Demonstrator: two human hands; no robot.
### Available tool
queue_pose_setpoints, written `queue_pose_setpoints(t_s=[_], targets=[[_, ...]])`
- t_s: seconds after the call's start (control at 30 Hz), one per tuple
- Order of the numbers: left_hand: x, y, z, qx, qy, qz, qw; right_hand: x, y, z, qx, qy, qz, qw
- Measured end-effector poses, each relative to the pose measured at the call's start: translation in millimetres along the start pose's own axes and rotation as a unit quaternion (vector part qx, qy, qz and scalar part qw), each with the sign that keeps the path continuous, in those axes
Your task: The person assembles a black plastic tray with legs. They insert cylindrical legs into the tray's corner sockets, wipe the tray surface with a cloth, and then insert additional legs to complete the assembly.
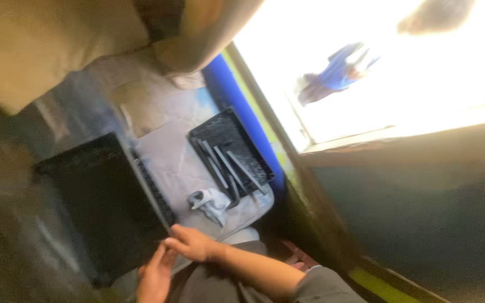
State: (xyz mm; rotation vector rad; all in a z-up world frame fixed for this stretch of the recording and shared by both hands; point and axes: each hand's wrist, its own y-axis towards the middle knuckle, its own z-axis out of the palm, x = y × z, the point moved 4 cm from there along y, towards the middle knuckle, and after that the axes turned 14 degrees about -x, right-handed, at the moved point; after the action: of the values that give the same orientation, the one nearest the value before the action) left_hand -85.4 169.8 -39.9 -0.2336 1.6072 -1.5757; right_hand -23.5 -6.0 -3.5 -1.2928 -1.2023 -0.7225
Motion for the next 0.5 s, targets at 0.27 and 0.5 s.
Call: queue_pose_setpoints(t_s=[0.27,0.5], targets=[[-10.0,-8.2,9.6,-0.018,0.040,-0.025,0.999,8.5,-2.5,-7.4,0.029,0.020,0.083,0.996],[-6.6,-9.9,14.5,-0.027,-0.032,-0.054,0.998,-11.5,-2.0,4.3,0.011,0.074,0.125,0.989]])
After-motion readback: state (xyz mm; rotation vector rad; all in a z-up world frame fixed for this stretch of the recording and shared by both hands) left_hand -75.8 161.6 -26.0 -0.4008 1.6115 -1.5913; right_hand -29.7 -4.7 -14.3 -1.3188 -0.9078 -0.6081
